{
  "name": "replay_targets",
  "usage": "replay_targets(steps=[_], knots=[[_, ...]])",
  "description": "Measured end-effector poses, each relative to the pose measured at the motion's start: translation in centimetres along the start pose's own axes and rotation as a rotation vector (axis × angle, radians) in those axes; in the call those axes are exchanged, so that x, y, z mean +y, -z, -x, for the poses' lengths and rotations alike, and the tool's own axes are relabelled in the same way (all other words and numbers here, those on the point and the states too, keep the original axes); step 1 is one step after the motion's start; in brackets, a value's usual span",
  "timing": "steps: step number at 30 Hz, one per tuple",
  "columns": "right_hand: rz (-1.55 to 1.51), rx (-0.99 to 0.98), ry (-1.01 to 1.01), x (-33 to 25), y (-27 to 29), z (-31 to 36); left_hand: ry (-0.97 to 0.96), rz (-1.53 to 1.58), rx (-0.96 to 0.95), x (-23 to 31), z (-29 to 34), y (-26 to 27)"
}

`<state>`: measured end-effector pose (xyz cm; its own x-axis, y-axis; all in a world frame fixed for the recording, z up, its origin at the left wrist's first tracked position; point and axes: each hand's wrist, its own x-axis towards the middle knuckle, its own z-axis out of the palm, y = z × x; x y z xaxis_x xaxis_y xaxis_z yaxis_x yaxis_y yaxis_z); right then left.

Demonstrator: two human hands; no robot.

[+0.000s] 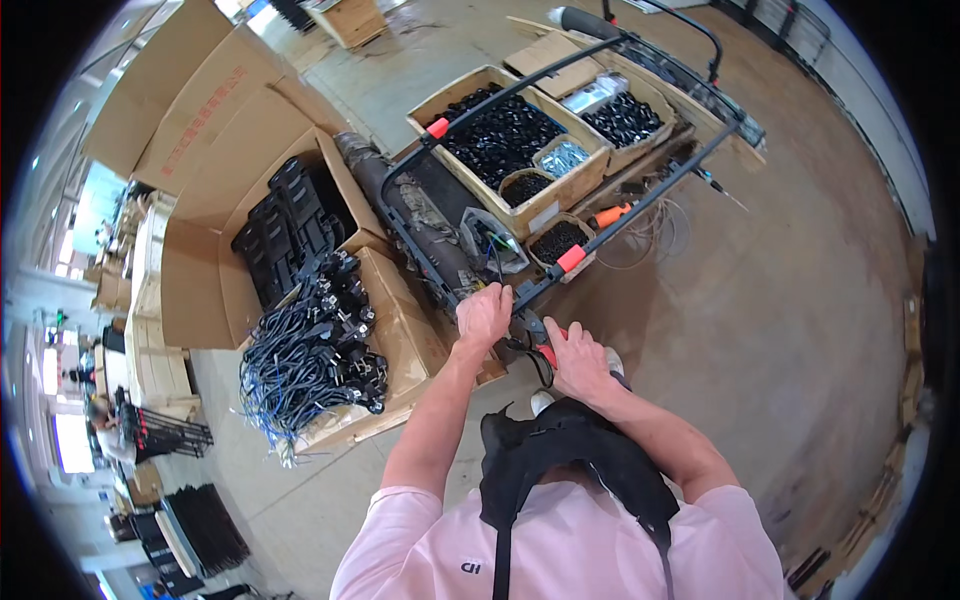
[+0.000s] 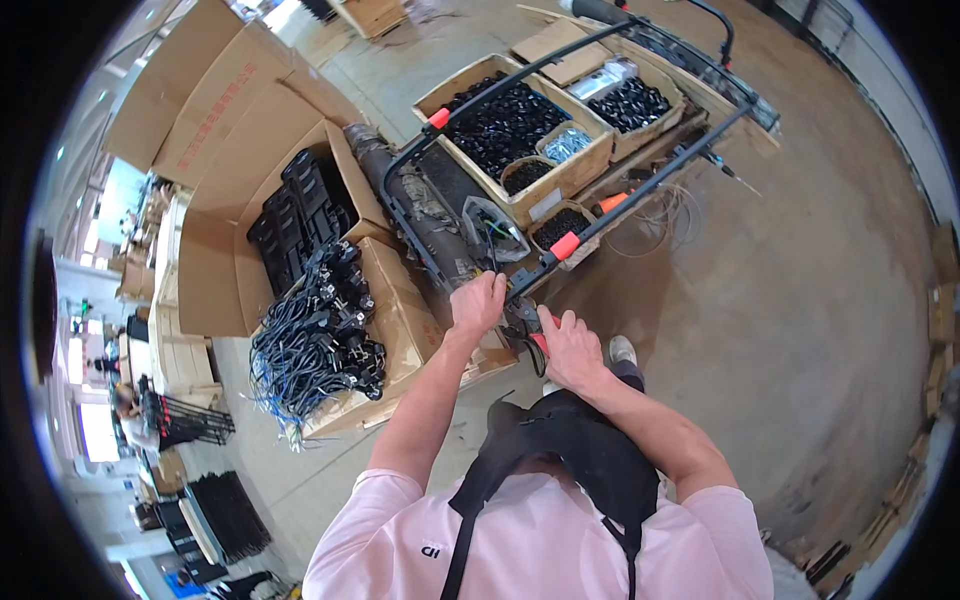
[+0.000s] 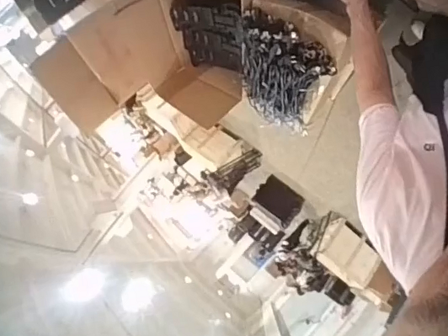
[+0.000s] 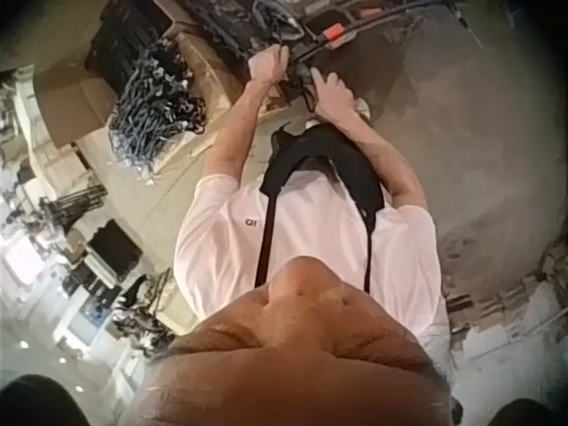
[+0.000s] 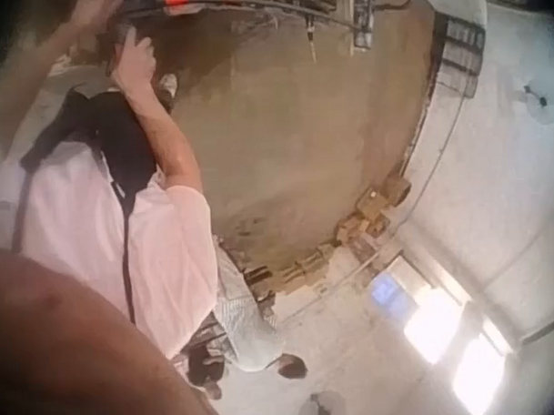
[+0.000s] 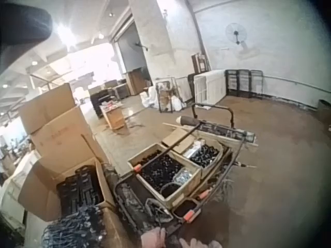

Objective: Assembling components of a handheld leaf blower using an electric screwdriver and screws.

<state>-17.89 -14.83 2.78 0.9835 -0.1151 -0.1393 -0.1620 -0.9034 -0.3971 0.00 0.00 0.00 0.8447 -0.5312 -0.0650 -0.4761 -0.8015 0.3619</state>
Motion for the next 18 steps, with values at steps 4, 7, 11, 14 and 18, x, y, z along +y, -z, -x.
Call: replay_targets(steps=[4, 7, 11, 14, 18], knots=[[-0.010, 0.085, -0.066, -2.3, -0.8, 0.6, -0.015, 0.040, 0.087, -0.1, 0.1, -0.2], [0.047, 0.074, -0.112, -4.3, -1.6, 0.6, -0.003, 0.072, 0.101, -0.9, 0.3, -0.6], [0.193, 0.107, -0.155, -4.9, -2.5, 0.5, 0.027, 0.066, 0.136, -0.4, 0.1, -1.0], [0.185, 0.100, -0.157, -4.8, -2.5, 0.4, 0.036, 0.051, 0.150, -0.5, 0.1, -1.3], [0.104, 0.055, -0.158, -4.2, -1.2, -0.1, 0.063, 0.050, 0.143, -0.7, 0.2, -1.4]])
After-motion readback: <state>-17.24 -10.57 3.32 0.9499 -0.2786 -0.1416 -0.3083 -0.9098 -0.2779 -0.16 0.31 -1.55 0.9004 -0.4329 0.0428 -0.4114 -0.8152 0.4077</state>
